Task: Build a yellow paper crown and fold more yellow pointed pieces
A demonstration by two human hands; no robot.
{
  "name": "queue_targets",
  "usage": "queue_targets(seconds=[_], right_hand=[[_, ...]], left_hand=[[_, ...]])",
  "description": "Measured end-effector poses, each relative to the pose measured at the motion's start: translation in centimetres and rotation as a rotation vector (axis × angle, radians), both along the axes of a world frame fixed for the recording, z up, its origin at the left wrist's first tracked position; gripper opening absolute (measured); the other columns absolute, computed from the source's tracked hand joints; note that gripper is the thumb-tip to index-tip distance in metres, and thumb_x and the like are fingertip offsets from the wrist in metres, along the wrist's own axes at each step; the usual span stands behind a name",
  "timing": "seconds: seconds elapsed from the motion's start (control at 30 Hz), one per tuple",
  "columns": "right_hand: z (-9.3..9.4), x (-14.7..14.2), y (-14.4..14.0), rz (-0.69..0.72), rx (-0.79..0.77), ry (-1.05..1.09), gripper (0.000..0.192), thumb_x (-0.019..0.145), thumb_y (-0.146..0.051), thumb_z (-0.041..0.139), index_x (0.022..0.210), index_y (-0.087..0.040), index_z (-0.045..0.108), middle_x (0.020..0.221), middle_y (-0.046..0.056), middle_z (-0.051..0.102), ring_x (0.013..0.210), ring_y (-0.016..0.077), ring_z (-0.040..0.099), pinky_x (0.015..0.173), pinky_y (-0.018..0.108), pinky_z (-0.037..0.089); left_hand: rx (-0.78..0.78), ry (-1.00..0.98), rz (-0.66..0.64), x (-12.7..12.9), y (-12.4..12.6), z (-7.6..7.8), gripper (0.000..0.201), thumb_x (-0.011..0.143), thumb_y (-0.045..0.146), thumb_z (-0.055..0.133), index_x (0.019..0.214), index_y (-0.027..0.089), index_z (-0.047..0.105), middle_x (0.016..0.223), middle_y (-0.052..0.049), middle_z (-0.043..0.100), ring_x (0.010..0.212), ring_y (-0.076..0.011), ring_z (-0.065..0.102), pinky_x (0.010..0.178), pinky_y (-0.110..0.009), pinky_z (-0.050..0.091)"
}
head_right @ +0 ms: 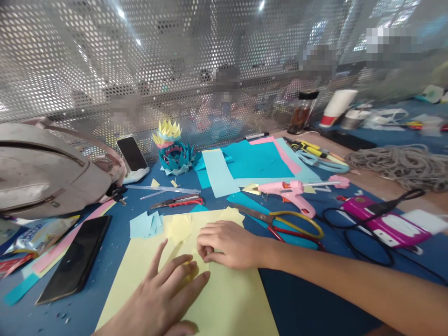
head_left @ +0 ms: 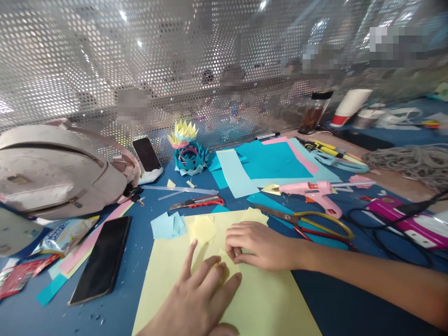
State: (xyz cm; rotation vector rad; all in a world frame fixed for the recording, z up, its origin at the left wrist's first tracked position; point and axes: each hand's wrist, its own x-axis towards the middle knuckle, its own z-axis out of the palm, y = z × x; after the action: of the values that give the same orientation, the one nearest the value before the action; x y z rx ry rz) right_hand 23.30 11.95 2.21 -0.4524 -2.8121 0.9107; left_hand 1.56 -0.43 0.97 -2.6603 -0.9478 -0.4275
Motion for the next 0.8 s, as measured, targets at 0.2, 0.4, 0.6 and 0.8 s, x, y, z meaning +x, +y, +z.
queue_targets(seconds=[0.2,0.4,0.6,0.8], right_hand=[[0.0,0.5,0.6,0.113,0.005,0.139,0.018,0.101,-0.025,0.059,0.088,-0.019,0.070,0.088,0.002,0.065,0.085,0.0143,0.061,0.076,0.025,0.041],[-0.2,0.7,1.3,0.266,0.075,0.228,0.035,0.105,-0.040,0.049,0.089,-0.022,0.075,0.092,0.004,0.070,0.084,0.0145,0.061,0.076,0.027,0.040],[-0.3,0.8,1.3,0.303,0.229,0.296,0.035,0.108,-0.035,0.043,0.093,-0.020,0.070,0.091,0.003,0.072,0.081,0.0135,0.062,0.074,0.028,0.039],[-0.3,0.7,1.0,0.298,0.450,0.209,0.028,0.108,-0.028,0.044,0.092,-0.021,0.066,0.089,0.001,0.068,0.079,0.0135,0.056,0.068,0.028,0.036]], left_hand=[[-0.009,-0.003,0.005,0.0,-0.1,-0.1,0.063,0.102,0.063,0.029,0.136,0.020,0.060,0.107,-0.003,0.067,0.115,-0.0224,0.057,0.121,-0.058,-0.019],[-0.011,-0.010,-0.008,-0.2,-0.2,-0.1,0.062,0.102,0.062,0.033,0.139,0.018,0.057,0.109,-0.003,0.066,0.116,-0.0222,0.057,0.122,-0.056,-0.017],[-0.019,-0.063,-0.033,-0.7,-0.4,-0.5,0.046,0.105,0.050,0.040,0.135,0.020,0.059,0.113,-0.005,0.068,0.122,-0.0218,0.059,0.126,-0.057,-0.005],[0.022,-0.170,-0.011,-0.6,-0.3,-1.7,0.045,0.106,0.051,0.038,0.126,0.022,0.065,0.110,-0.004,0.068,0.121,-0.0223,0.060,0.125,-0.060,-0.006]])
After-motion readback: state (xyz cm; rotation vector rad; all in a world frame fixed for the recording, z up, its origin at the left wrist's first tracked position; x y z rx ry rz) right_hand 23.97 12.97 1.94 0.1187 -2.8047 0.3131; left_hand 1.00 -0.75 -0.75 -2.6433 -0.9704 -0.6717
